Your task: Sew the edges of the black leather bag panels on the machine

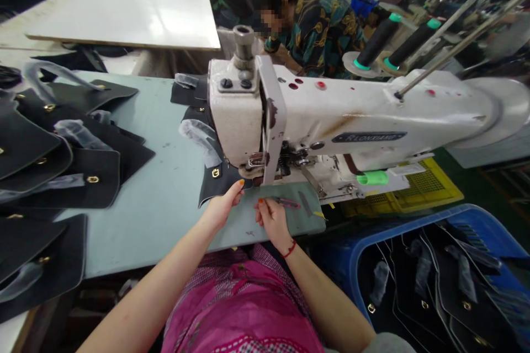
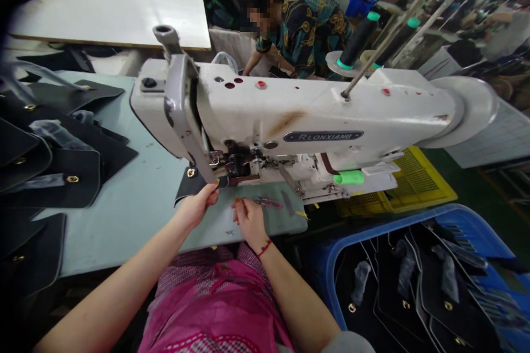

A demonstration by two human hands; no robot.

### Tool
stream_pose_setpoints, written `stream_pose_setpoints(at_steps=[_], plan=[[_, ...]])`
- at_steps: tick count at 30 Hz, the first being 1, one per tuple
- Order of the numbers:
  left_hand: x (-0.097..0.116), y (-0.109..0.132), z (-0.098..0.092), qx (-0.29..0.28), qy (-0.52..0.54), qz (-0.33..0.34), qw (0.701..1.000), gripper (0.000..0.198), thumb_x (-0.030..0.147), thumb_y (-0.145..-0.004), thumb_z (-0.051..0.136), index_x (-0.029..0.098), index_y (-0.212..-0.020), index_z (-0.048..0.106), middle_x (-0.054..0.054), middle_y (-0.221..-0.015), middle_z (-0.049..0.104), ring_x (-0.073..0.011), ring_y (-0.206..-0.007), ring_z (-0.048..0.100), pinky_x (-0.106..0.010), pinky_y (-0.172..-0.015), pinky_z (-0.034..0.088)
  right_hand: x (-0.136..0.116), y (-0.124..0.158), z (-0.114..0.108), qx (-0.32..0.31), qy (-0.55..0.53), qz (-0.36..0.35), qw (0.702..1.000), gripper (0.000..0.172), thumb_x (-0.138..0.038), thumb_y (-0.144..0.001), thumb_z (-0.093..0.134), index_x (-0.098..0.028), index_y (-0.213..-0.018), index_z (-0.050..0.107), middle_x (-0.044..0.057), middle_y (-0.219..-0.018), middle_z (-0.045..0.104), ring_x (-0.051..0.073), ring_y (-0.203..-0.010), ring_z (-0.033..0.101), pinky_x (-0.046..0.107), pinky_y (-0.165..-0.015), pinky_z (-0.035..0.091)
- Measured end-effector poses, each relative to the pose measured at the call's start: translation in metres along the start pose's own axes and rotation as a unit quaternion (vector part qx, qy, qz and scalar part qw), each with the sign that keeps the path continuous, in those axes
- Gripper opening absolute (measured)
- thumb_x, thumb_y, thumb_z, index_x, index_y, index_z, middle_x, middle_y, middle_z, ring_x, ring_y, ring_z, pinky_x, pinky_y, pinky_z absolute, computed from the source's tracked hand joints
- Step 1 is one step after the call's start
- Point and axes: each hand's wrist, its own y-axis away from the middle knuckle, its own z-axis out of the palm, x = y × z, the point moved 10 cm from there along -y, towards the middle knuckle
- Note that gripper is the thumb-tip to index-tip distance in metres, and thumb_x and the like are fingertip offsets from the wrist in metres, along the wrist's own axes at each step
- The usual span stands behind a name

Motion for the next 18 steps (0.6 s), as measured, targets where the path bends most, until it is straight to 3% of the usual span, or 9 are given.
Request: stream_pose_setpoints(at_steps=[3, 8, 18], plan=[[0.007, -0.004, 0.001, 0.000, 0.003, 0.003, 1.000, 0.045, 0.060, -0.069, 0.064, 0.022, -0.053, 0.046, 0.001, -0.051, 0.043, -0.0137, -0.050, 0.042, -0.029, -0.051, 0.036, 0.020, 0.006, 0.006, -0.019, 0.126, -0.029, 0.991, 0.038, -0.037, -0.101, 0.038, -0.018, -0.077, 0.061, 0.000, -0.060, 0.060, 0.012, -0.057, 0.057, 0.022, -0.060, 0.040], [0.023, -0.008, 0.003, -0.005, 0.009, 0.027, 1.000, 0.040, 0.054, -0.069, 0.062, 0.022, -0.053, 0.044, 0.002, -0.052, 0.041, -0.0116, -0.050, 0.034, -0.028, -0.049, 0.029, 0.024, 0.014, 0.023, -0.039, 0.316, -0.115, 0.941, 0.032, -0.031, -0.100, 0.041, -0.018, -0.082, 0.064, 0.003, -0.073, 0.067, 0.013, -0.068, 0.061, 0.023, -0.064, 0.035], [0.023, -0.019, 0.000, -0.006, 0.010, 0.012, 1.000, 0.041, 0.052, -0.066, 0.063, 0.022, -0.050, 0.039, 0.004, -0.050, 0.035, -0.0108, -0.051, 0.033, -0.027, -0.051, 0.029, 0.019, 0.016, 0.027, -0.040, 0.383, -0.142, 0.912, 0.033, -0.029, -0.102, 0.041, -0.018, -0.080, 0.063, 0.002, -0.074, 0.068, 0.012, -0.069, 0.061, 0.024, -0.065, 0.032]])
